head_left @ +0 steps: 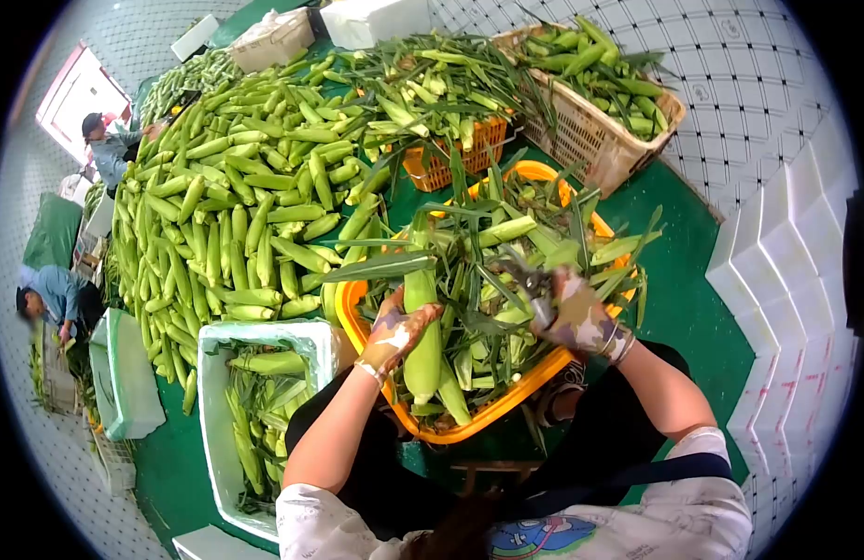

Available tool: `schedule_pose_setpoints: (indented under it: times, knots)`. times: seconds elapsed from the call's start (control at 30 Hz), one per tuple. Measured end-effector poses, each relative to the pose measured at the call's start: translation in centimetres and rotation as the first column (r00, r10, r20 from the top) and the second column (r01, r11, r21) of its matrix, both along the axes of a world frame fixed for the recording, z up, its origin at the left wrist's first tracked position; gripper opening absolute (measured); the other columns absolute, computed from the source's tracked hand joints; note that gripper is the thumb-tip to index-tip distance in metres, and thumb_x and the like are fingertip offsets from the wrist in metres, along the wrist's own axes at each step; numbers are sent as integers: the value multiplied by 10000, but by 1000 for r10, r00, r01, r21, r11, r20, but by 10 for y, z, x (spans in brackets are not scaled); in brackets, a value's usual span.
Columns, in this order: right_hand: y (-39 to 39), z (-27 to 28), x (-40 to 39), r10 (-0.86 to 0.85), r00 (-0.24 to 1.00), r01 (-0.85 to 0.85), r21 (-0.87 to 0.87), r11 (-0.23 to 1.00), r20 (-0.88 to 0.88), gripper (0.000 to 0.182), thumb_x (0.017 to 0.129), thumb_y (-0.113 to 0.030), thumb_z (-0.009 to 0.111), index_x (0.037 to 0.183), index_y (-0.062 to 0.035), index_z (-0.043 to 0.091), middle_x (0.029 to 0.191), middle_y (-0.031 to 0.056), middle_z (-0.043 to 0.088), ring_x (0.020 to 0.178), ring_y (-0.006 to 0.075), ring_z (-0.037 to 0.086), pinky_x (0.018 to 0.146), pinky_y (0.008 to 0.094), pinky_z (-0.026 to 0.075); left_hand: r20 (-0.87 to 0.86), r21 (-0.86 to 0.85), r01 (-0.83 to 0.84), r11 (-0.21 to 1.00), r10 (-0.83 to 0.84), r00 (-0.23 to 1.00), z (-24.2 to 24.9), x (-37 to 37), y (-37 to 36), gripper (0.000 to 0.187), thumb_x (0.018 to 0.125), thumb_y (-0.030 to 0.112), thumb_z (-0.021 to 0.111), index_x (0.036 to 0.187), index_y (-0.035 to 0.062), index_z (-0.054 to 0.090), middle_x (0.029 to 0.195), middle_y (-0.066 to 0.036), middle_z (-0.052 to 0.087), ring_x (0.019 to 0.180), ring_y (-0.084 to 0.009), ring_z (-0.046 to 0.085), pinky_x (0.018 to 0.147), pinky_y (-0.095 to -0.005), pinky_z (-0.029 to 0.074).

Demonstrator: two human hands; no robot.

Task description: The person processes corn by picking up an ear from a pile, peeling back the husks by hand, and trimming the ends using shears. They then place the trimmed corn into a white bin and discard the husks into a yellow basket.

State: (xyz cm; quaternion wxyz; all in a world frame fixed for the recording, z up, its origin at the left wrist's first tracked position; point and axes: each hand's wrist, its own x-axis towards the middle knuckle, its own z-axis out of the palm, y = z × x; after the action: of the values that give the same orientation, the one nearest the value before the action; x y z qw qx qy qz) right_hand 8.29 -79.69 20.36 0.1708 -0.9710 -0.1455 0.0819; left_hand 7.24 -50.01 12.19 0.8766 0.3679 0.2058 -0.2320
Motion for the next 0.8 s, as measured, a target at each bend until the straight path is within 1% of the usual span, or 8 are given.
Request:
schedule_pose_setpoints:
  times: [0.03,0.13,0.37,0.57,0.63,0.7,0.77,0.8]
  knots:
    - [1,-7,-6,114,991,-112,29,993,-75,699,674,-433,687,1087,67,425,1010,241,511,934,363,530,788,410,443,201,465,64,883,-176,964,0,-5,-8,742,823,232,641,1330,-74,194,997,-183,575,858,-207,590,755,-274,498]
    - [4,-22,-10,328,937,-291,254,923,-119,793,643,-493,703,1115,66,398,1011,258,498,956,394,513,821,417,427,255,587,157,794,-366,895,17,-26,-22,765,833,318,625,1351,-14,170,996,-201,589,779,-209,617,733,-280,502]
    - [6,-12,0,464,806,-334,365,869,-367,727,651,-453,720,1098,30,411,974,201,478,890,337,496,779,359,419,38,296,458,838,-490,871,24,-27,-25,810,770,296,699,1331,-51,229,927,-107,619,860,-139,587,779,-264,465]
    - [6,-10,-14,551,694,-301,510,806,-463,499,686,-332,724,976,17,517,930,173,590,800,239,584,695,354,465,7,636,601,485,-782,624,34,-33,-32,773,764,312,689,1296,-102,310,1090,-220,567,1019,-255,559,845,-303,453]
    - [-9,-21,-18,272,484,521,524,674,-831,343,727,-285,703,887,-21,554,764,84,592,647,157,574,574,271,461,-71,861,483,160,-903,424,40,-32,-29,743,749,288,713,1281,-85,351,1143,-228,536,1090,-274,518,922,-328,411]
    - [-22,-17,-12,107,472,842,483,240,-875,194,810,-238,630,809,-56,562,655,25,534,535,132,529,499,238,443,216,816,396,421,-857,467,36,-43,-22,733,754,272,713,1295,-62,347,1158,-217,529,1057,-262,546,904,-332,428]
    - [-45,-33,-3,234,537,765,585,269,-810,261,871,-284,532,849,-26,561,726,71,553,645,202,556,563,297,462,157,42,398,916,-400,903,28,-58,-2,518,803,184,656,1223,-13,426,1106,-147,563,931,-220,594,839,-318,472]
    - [-51,-52,-7,199,577,780,607,153,-792,274,872,-279,534,892,-7,554,775,87,561,693,219,573,593,306,471,74,216,339,916,-361,929,55,-38,2,465,823,188,628,1200,-10,441,1092,-141,569,915,-221,597,834,-327,476]
